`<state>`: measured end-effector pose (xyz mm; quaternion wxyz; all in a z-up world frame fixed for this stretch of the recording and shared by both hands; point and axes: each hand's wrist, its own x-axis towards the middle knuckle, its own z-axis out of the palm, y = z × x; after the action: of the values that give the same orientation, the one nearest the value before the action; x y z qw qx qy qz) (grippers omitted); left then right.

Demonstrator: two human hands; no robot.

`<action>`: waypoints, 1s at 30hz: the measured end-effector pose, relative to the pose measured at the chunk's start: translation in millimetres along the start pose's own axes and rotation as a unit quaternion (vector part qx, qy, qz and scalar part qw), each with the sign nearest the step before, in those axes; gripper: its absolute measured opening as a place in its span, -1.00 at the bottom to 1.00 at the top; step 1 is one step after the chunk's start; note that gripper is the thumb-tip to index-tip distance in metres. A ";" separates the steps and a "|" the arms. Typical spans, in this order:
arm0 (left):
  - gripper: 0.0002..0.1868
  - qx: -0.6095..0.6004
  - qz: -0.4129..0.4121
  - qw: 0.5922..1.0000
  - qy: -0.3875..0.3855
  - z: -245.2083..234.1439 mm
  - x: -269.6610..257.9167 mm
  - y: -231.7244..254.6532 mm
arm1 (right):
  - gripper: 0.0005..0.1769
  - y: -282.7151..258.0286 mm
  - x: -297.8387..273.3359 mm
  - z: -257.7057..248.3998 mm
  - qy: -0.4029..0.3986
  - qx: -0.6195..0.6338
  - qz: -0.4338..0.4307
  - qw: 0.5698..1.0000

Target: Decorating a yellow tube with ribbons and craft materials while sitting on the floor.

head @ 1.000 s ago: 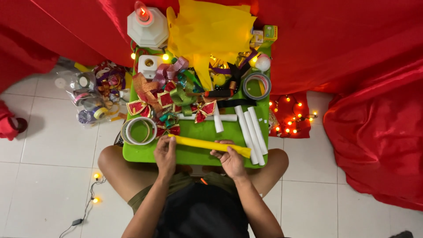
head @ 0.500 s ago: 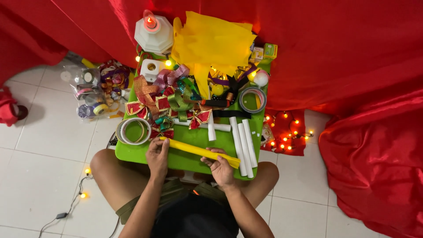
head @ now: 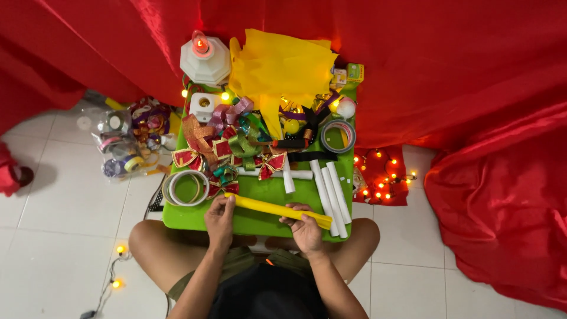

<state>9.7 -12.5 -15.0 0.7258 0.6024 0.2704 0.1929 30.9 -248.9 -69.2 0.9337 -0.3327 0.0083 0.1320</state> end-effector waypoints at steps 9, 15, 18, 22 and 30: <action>-0.75 -0.048 0.015 0.998 -0.040 -6.6 2.2 5.4 | -0.68 7.4 1.6 -7.5 0.024 -0.004 -0.020 1.000; -0.75 -0.038 0.027 0.994 -0.102 -15.7 9.0 6.3 | -0.66 4.8 -1.6 -3.3 0.050 -0.022 -0.024 0.998; -0.84 -0.041 0.030 0.991 -0.121 -21.5 17.4 -4.9 | -0.66 2.1 -2.3 -4.7 0.049 -0.018 -0.021 0.998; -0.90 -0.061 0.056 0.982 -0.171 -27.6 27.7 1.1 | -0.64 3.8 -0.6 -10.0 0.058 -0.017 -0.019 0.998; -0.85 -0.030 0.072 0.970 -0.228 -35.5 32.3 7.8 | -0.64 5.1 -2.9 -6.3 0.075 -0.040 -0.017 0.996</action>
<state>13.0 35.9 -17.1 0.7702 0.6264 0.0476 0.1099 27.3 -249.8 -77.1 0.9186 -0.3786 0.0673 0.0911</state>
